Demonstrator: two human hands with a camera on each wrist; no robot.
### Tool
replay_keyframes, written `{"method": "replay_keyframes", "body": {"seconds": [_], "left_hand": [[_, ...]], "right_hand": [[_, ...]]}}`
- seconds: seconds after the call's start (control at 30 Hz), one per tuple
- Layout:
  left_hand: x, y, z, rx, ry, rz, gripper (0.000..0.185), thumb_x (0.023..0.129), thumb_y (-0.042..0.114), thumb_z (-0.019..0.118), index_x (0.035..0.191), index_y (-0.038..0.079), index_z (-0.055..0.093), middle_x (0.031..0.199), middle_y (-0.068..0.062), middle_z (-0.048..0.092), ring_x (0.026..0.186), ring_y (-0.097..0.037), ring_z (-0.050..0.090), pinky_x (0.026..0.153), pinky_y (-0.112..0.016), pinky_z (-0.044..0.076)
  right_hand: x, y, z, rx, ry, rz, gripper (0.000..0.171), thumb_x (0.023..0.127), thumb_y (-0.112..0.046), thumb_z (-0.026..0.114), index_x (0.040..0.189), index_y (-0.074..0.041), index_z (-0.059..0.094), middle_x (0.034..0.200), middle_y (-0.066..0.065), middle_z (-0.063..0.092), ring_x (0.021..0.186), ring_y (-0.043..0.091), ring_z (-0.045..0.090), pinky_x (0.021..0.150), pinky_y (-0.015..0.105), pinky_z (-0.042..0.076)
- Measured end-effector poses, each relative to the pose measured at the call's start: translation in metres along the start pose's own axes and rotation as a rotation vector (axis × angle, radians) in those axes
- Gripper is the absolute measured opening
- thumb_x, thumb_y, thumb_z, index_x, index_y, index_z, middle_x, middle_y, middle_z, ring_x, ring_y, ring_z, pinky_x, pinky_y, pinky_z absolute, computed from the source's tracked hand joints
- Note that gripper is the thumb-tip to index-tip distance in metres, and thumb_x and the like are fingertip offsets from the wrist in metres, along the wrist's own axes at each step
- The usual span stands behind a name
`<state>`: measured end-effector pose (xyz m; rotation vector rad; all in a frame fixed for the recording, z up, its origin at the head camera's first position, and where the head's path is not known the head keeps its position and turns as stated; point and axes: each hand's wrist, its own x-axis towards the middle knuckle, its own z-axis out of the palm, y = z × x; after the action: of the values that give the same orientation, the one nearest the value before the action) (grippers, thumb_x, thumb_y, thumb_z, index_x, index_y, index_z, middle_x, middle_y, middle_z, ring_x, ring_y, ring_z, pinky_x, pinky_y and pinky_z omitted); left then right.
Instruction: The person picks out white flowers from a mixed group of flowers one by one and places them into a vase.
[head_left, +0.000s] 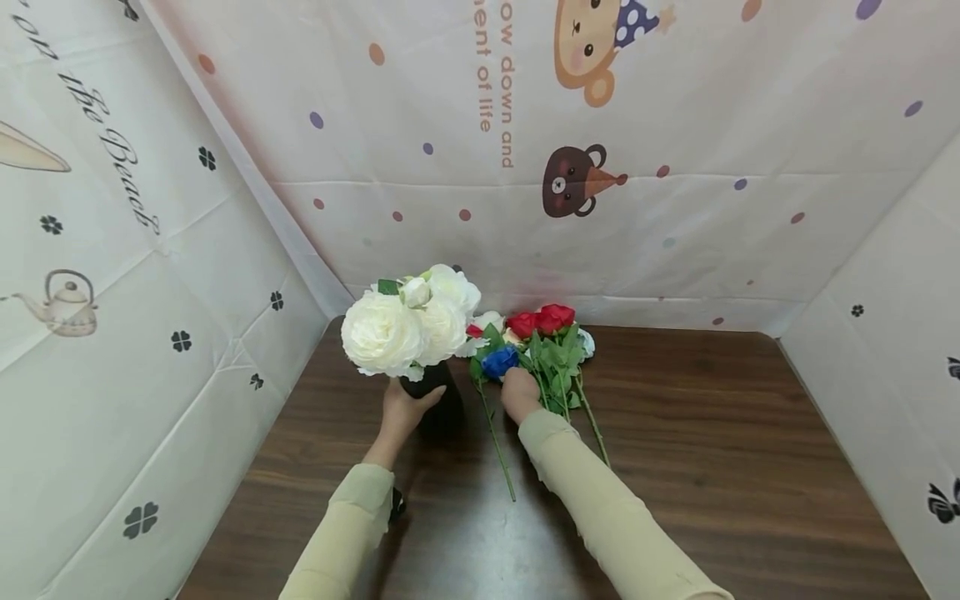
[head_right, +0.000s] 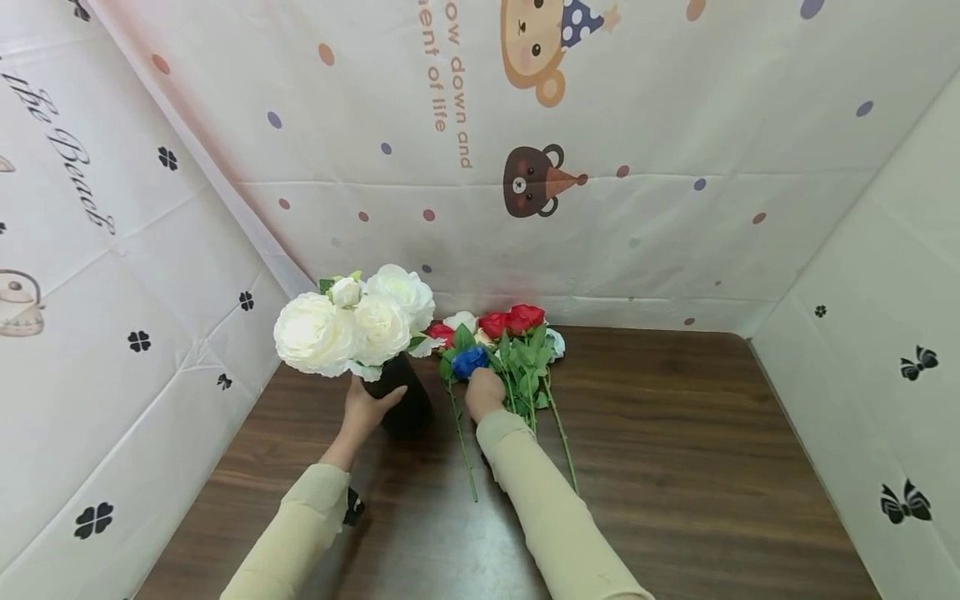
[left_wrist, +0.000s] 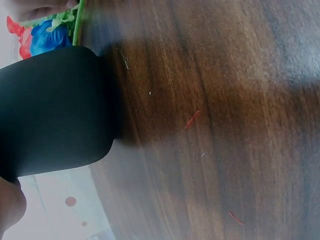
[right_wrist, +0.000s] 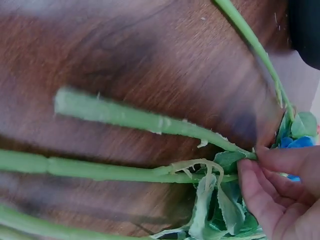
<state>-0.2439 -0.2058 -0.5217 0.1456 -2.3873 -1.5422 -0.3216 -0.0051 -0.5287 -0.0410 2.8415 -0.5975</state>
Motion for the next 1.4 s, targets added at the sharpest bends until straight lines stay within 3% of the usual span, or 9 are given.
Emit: {"method": "replay_keyframes", "body": {"seconds": [0.13,0.3,0.47,0.6,0.73,0.83,1.03,1.3,1.4], "left_hand": [[-0.001,-0.001,0.001,-0.009,-0.004,-0.007,0.088,0.084,0.013,0.083,0.154,-0.003,0.031,0.152,-0.028,0.047,0.144,-0.043,0.045,0.119,-0.061,0.038],[-0.001,-0.002,0.000,-0.009,0.004,0.000,0.089,0.085,0.012,0.083,0.154,-0.002,0.030,0.154,-0.028,0.046,0.145,-0.043,0.044,0.120,-0.061,0.036],[0.000,-0.002,0.001,-0.002,0.015,0.029,0.089,0.084,0.012,0.084,0.153,-0.001,0.031,0.152,-0.029,0.048,0.143,-0.042,0.046,0.119,-0.060,0.038],[0.001,-0.002,0.001,-0.001,0.013,0.041,0.089,0.083,0.012,0.084,0.153,-0.002,0.031,0.150,-0.029,0.049,0.142,-0.043,0.047,0.118,-0.060,0.039],[0.001,-0.003,0.001,-0.013,0.009,0.030,0.090,0.083,0.012,0.084,0.154,-0.001,0.030,0.152,-0.029,0.048,0.143,-0.044,0.046,0.119,-0.061,0.037],[0.001,-0.003,0.001,-0.011,0.011,0.027,0.090,0.084,0.011,0.084,0.154,-0.001,0.030,0.152,-0.030,0.047,0.143,-0.044,0.046,0.119,-0.061,0.037],[0.001,-0.002,0.001,0.004,0.019,0.036,0.089,0.083,0.012,0.084,0.153,-0.003,0.030,0.149,-0.032,0.050,0.141,-0.045,0.048,0.117,-0.061,0.040],[0.000,-0.002,0.000,0.013,0.006,0.038,0.089,0.085,0.014,0.083,0.153,-0.002,0.029,0.150,-0.032,0.049,0.141,-0.045,0.048,0.117,-0.061,0.040],[0.001,-0.001,0.000,0.012,0.010,0.038,0.089,0.084,0.013,0.084,0.153,-0.003,0.029,0.150,-0.032,0.049,0.142,-0.046,0.047,0.117,-0.061,0.040]], "right_hand": [[0.002,0.008,-0.004,0.073,-0.003,-0.013,0.019,0.097,0.003,0.057,0.083,0.001,0.070,0.085,0.015,0.072,0.073,0.022,0.068,0.061,0.032,0.054],[0.006,0.016,-0.017,0.224,-0.005,-0.040,0.042,0.087,0.007,0.056,0.056,-0.014,0.038,0.058,0.000,0.038,0.055,0.015,0.034,0.053,0.027,0.032],[0.005,0.021,-0.031,0.383,-0.022,-0.047,0.047,0.084,0.006,0.054,0.049,-0.019,0.034,0.047,-0.004,0.037,0.047,0.013,0.037,0.049,0.025,0.032],[-0.004,0.025,-0.042,0.496,-0.007,-0.082,0.040,0.093,0.000,0.059,0.056,-0.012,0.050,0.054,0.001,0.052,0.051,0.012,0.047,0.054,0.024,0.040],[-0.017,0.027,-0.055,0.548,0.046,-0.122,0.012,0.095,-0.003,0.062,0.086,0.001,0.069,0.082,0.014,0.071,0.066,0.020,0.063,0.062,0.029,0.051],[-0.026,0.026,-0.065,0.597,0.071,-0.149,0.010,0.096,-0.004,0.062,0.100,0.004,0.068,0.093,0.020,0.072,0.077,0.028,0.069,0.067,0.034,0.058],[-0.044,0.024,-0.083,0.753,0.111,-0.200,0.014,0.098,-0.005,0.062,0.108,0.005,0.063,0.101,0.020,0.067,0.087,0.028,0.069,0.074,0.033,0.060],[-0.073,0.016,-0.101,0.755,0.308,-0.322,0.017,0.097,-0.006,0.067,0.109,0.006,0.065,0.110,0.027,0.070,0.098,0.037,0.069,0.081,0.040,0.059],[-0.084,0.012,-0.107,0.778,0.380,-0.381,0.013,0.096,-0.004,0.068,0.105,0.005,0.065,0.106,0.026,0.070,0.095,0.035,0.069,0.079,0.034,0.059]]}}
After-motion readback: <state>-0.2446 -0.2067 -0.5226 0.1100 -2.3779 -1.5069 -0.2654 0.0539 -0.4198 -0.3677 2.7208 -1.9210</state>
